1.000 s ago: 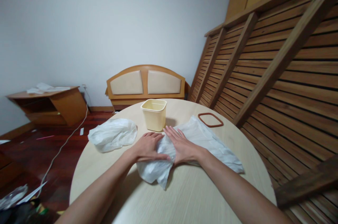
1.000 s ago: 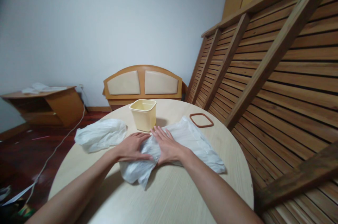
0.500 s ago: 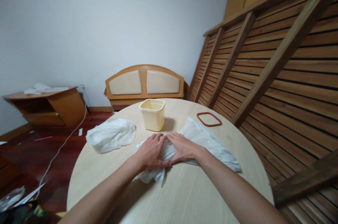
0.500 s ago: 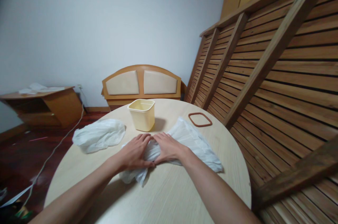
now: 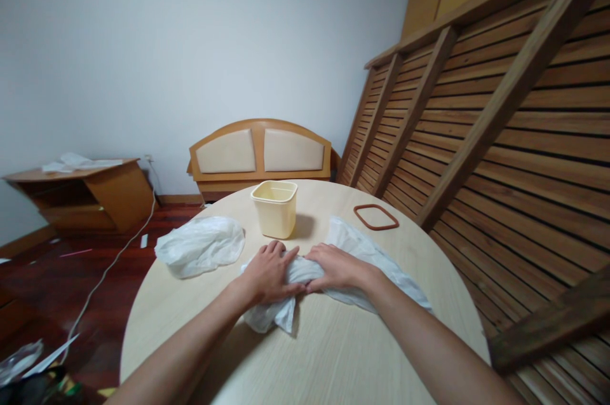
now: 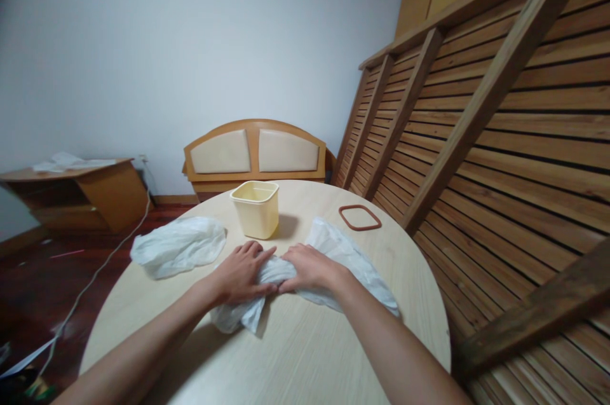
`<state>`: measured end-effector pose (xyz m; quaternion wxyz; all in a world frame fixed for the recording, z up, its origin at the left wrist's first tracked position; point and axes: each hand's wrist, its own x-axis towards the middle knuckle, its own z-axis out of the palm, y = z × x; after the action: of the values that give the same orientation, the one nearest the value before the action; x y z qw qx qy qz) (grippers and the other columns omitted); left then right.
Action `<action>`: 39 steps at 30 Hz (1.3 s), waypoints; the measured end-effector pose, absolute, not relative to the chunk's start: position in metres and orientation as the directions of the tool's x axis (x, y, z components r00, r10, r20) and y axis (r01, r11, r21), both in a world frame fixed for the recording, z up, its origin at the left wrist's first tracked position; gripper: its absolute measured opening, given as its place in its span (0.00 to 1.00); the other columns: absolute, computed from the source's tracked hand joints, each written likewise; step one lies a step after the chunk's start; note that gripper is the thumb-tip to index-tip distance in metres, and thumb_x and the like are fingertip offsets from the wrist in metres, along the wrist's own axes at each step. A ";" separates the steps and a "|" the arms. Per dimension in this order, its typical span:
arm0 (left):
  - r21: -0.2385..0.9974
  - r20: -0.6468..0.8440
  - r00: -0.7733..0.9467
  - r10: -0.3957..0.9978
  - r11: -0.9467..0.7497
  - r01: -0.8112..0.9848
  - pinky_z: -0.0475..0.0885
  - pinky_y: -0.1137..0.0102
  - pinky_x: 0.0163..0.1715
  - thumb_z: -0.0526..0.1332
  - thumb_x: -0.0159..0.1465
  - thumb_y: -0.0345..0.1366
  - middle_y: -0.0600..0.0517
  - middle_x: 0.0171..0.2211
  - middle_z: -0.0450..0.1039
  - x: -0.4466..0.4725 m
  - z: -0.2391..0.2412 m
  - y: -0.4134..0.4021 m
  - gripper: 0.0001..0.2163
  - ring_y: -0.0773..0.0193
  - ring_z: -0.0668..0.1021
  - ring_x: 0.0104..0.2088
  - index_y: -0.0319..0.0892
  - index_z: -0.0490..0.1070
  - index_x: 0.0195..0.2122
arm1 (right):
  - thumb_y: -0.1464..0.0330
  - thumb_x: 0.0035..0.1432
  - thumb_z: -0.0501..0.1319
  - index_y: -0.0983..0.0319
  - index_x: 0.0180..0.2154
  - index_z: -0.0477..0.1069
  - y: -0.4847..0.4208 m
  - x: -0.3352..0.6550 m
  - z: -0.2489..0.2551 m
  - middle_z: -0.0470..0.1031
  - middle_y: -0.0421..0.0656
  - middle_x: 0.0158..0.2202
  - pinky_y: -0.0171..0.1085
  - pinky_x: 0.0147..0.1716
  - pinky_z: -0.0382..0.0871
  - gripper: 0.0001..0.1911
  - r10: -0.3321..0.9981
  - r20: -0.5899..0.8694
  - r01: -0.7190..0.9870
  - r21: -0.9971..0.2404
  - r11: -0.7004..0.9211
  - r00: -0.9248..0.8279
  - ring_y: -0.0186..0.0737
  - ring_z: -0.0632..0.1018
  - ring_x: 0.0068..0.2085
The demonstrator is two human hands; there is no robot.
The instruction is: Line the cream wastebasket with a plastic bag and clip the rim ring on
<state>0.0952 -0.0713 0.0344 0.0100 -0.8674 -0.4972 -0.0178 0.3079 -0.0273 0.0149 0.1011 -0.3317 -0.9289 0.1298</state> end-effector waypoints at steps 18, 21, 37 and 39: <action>-0.016 -0.013 0.568 0.823 -0.568 0.823 0.69 0.53 0.52 0.60 0.61 0.46 0.43 0.49 0.73 0.099 0.029 -0.055 0.21 0.46 0.75 0.50 0.45 0.71 0.54 | 0.70 0.44 0.66 0.60 0.45 0.74 -0.033 0.337 0.036 0.80 0.48 0.43 0.36 0.35 0.65 0.22 0.824 -0.162 0.838 -0.166 0.520 -0.543 0.49 0.80 0.43; -0.036 -0.029 0.550 0.835 -0.550 0.834 0.68 0.53 0.54 0.61 0.59 0.45 0.42 0.49 0.73 0.094 0.031 -0.056 0.20 0.45 0.74 0.51 0.42 0.73 0.51 | 0.74 0.47 0.63 0.62 0.39 0.77 -0.029 0.346 0.036 0.81 0.50 0.39 0.36 0.33 0.65 0.14 0.849 -0.159 0.864 -0.072 0.498 -0.503 0.48 0.81 0.40; 0.133 0.069 0.559 0.826 -0.563 0.816 0.64 0.59 0.58 0.56 0.66 0.41 0.37 0.59 0.69 0.128 0.017 -0.046 0.30 0.50 0.73 0.58 0.36 0.51 0.67 | 0.79 0.50 0.58 0.60 0.35 0.77 -0.025 0.358 0.046 0.82 0.48 0.38 0.36 0.37 0.63 0.13 0.847 0.026 0.839 -0.123 0.530 -0.531 0.48 0.80 0.42; 0.104 0.041 0.558 0.829 -0.559 0.823 0.68 0.60 0.54 0.54 0.65 0.34 0.39 0.53 0.74 0.125 0.015 -0.043 0.21 0.50 0.75 0.54 0.38 0.63 0.59 | 0.80 0.48 0.59 0.60 0.34 0.77 -0.022 0.365 0.045 0.82 0.47 0.36 0.36 0.36 0.62 0.13 0.852 0.031 0.843 -0.137 0.521 -0.522 0.47 0.80 0.41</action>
<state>0.1248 -0.0432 0.0147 -0.0361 -0.8818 -0.4683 -0.0427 0.3648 -0.0223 0.0449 0.0470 -0.4867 -0.8707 0.0523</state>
